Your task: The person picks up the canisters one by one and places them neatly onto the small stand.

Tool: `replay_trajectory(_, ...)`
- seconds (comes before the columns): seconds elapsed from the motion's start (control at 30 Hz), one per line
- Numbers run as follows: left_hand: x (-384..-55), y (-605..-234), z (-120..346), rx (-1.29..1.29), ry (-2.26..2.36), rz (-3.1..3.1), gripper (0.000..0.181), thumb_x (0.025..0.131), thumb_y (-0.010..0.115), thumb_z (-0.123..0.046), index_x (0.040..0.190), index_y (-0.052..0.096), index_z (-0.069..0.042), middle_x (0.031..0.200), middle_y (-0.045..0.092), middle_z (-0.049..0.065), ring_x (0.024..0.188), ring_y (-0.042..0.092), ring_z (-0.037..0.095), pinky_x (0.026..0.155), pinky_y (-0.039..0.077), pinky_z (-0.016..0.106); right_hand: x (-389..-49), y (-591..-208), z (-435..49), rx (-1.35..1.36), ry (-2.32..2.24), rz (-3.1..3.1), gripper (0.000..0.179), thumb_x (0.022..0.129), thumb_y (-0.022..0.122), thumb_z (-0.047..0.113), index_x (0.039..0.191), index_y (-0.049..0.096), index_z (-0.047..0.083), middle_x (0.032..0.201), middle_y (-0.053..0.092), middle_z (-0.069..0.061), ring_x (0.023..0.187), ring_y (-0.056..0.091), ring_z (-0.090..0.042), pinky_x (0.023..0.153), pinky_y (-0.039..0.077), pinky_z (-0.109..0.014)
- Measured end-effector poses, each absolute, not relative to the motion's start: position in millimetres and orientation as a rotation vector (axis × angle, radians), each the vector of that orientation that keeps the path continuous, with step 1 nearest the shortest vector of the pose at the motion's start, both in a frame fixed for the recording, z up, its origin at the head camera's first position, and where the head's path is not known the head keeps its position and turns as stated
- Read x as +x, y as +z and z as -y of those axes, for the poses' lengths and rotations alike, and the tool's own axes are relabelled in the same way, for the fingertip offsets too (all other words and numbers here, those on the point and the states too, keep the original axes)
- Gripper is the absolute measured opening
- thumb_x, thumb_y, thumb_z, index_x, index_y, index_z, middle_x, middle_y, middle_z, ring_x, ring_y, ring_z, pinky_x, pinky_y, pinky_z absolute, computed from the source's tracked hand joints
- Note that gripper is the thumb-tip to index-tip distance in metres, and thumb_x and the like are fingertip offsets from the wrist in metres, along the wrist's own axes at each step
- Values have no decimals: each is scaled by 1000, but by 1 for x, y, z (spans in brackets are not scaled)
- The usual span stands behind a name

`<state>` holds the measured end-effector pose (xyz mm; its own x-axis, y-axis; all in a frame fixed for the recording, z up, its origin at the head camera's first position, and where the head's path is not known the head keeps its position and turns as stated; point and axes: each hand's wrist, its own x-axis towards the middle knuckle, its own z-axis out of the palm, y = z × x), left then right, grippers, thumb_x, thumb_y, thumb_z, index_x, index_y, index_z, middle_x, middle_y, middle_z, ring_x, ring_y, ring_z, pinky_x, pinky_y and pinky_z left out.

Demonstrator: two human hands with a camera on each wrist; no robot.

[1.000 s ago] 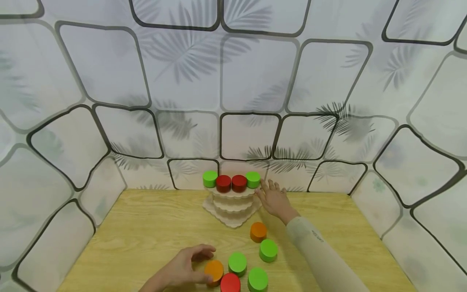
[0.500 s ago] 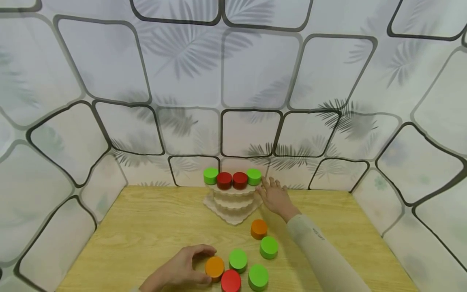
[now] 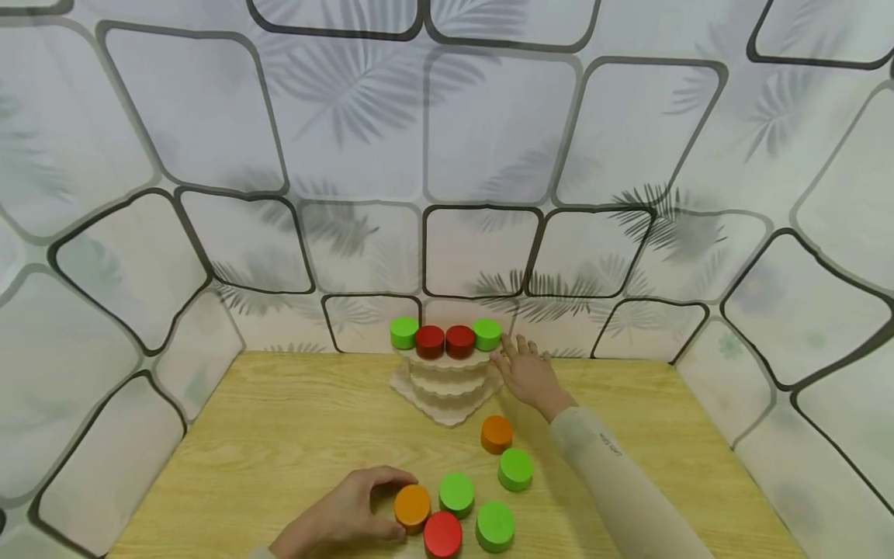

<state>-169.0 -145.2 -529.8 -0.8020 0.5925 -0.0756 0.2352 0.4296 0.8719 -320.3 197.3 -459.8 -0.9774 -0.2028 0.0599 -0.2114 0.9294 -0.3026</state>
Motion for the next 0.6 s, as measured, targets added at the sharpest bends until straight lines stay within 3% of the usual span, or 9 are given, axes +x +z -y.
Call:
replay_trajectory(0.2, -167, -528, 143, 665, 1328, -2320, 52, 82, 91, -34, 129, 70, -35, 129, 70, -15, 124, 60, 9, 105, 46, 23, -321, -460, -197, 326, 477, 3068, 68, 115, 28, 50, 168, 25, 7, 169, 25, -32, 155, 27, -56, 120, 21, -79)
replay_trajectory(0.6, -171, -529, 142, 698, 1336, -2341, 49, 84, 89, -35, 129, 70, -29, 125, 71, -14, 117, 61, 5, 104, 48, 23, -322, -462, -197, 321, 467, 3067, 68, 115, 28, 50, 168, 26, 8, 169, 26, -32, 154, 27, -56, 120, 21, -78)
